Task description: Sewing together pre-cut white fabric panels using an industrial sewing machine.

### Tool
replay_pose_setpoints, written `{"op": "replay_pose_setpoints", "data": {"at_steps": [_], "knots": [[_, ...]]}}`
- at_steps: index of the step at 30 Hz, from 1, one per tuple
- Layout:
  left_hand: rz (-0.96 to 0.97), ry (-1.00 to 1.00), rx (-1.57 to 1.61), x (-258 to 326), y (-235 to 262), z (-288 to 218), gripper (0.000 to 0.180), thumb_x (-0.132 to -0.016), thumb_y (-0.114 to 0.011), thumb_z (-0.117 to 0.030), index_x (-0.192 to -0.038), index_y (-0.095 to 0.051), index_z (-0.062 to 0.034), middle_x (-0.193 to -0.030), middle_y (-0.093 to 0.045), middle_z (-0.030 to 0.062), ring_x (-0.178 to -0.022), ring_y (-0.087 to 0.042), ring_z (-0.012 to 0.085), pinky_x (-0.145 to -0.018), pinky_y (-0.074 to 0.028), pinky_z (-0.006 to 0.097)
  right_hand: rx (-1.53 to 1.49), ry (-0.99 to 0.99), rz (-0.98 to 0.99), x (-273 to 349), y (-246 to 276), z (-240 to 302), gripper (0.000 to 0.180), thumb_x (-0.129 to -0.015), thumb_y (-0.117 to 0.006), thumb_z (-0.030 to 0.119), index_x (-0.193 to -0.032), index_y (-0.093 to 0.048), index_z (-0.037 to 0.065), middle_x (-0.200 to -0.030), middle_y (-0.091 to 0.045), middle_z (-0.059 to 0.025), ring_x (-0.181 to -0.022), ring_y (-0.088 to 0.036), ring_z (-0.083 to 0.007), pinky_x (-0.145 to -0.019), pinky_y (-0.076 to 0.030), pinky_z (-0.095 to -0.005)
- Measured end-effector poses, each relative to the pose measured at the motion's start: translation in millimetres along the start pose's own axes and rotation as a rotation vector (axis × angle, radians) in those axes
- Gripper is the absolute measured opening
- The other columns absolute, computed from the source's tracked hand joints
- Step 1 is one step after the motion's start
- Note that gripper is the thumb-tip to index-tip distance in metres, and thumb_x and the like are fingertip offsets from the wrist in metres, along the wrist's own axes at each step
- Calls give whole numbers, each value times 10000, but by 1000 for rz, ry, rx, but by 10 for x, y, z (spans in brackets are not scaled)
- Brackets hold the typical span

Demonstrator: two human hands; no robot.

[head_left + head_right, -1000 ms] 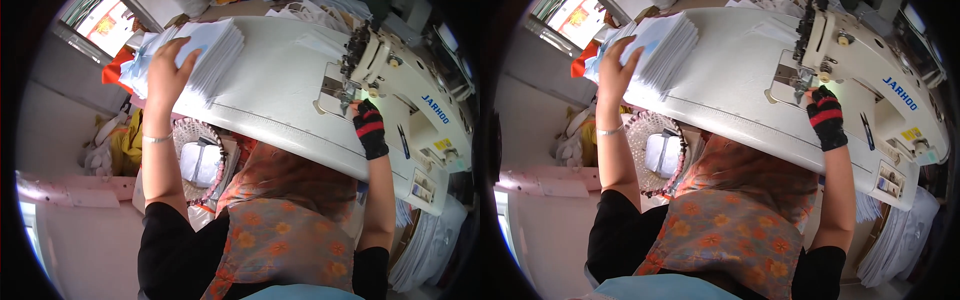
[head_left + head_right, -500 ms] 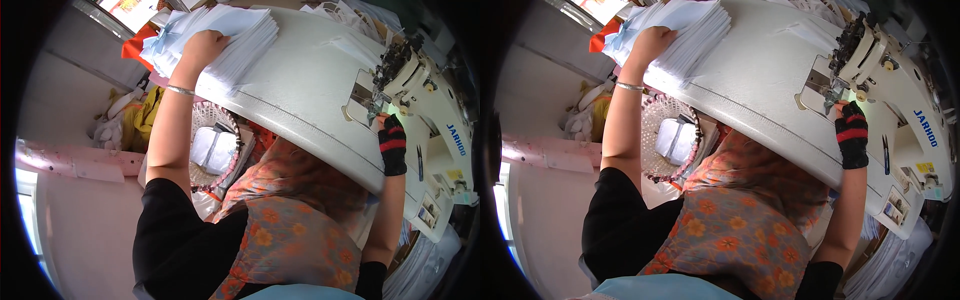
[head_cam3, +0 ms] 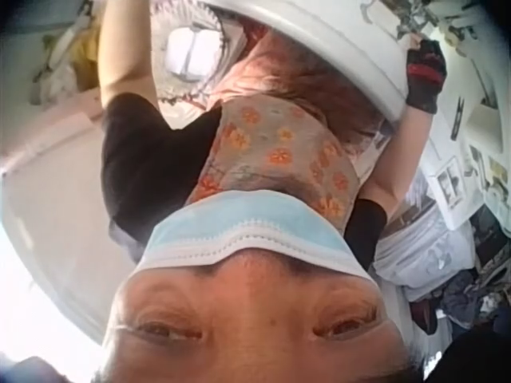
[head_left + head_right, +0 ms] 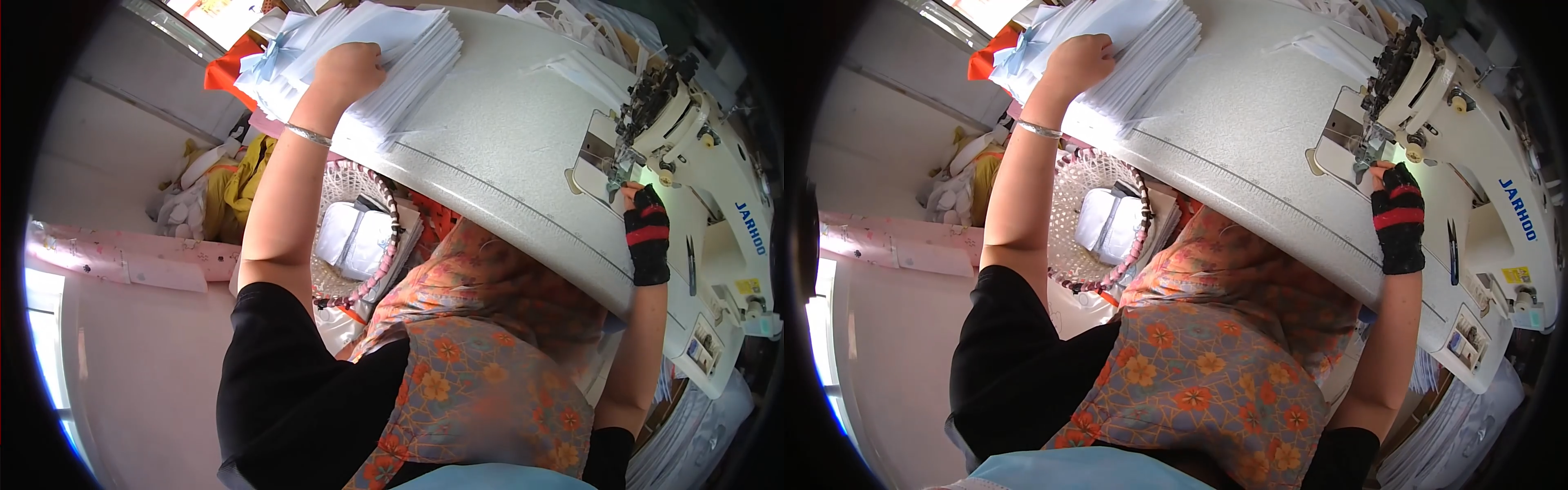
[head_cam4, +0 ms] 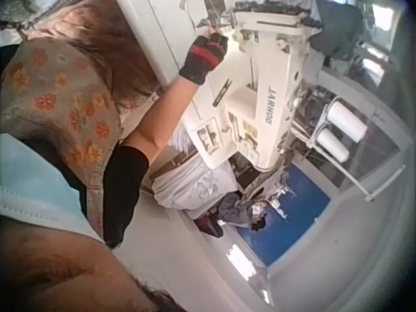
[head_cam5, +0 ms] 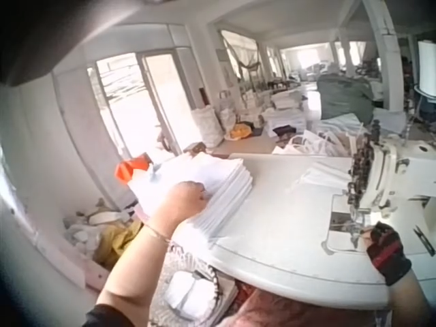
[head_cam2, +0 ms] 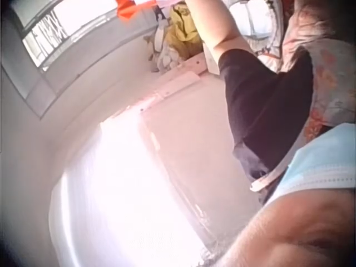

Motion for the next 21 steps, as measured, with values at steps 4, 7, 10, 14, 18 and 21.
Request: {"op": "replay_pose_setpoints", "data": {"at_steps": [4, 7, 10, 14, 18, 21], "knots": [[-47, 2, 48, -39, -64, 121, 241, -803, -573, -251, -947, -712, -117, -946, -712, 128, -931, -665, 328, -789, -531, 433, -26, -11, -9, -31, -6, 56, 149, -847, -659, 11, -969, -686, 91, -1037, -691, -107, -964, -663, -297, -821, -540, -382], [-42, 39, 70, -17, -67, 44, 241, -814, -567, -241, -972, -701, -118, -954, -712, 125, -936, -665, 331, -797, -529, 440, -39, 0, -5, -20, -4, 47, 163, -842, -656, -4, -971, -686, 91, -1041, -687, -107, -962, -663, -296, -816, -540, -378], [-30, 74, 51, -16, -58, 16, 242, -824, -566, -231, -1001, -689, -121, -952, -712, 126, -939, -665, 331, -804, -528, 444, -30, -1, -12, -21, 6, 59, 170, -842, -653, -8, -975, -685, 93, -1043, -684, -107, -962, -663, -293, -814, -540, -377], [6, 17, -18, -25, -4, 47, 260, -830, -577, -221, -1046, -689, -128, -952, -712, 140, -926, -671, 331, -801, -528, 448, -63, -9, -2, -35, 48, 127, 159, -848, -647, -2, -976, -683, 85, -1041, -683, -109, -962, -661, -297, -824, -536, -373], [-121, -77, 43, -12, 135, 41, 293, -848, -572, -189, -1110, -690, -136, -960, -714, 144, -901, -677, 332, -782, -531, 453, -67, 33, -18, -2, 58, 108, 142, -848, -649, 21, -975, -683, 76, -1040, -682, -117, -969, -659, -306, -840, -530, -377], [-203, -179, -56, 82, 462, -409, 352, -856, -549, -117, -1185, -673, -142, -949, -715, 142, -866, -680, 334, -728, -540, 450, 3, 14, -10, 26, 65, 113, 120, -855, -643, 71, -966, -687, 80, -1017, -681, -122, -953, -654, -330, -833, -527, -396]]}}
Point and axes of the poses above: each hand's wrist, its own x-axis away from the middle knuckle, its own y-axis out of the back of the hand, z = x × y, the point moved 1 cm from there along -x, towards the middle knuckle
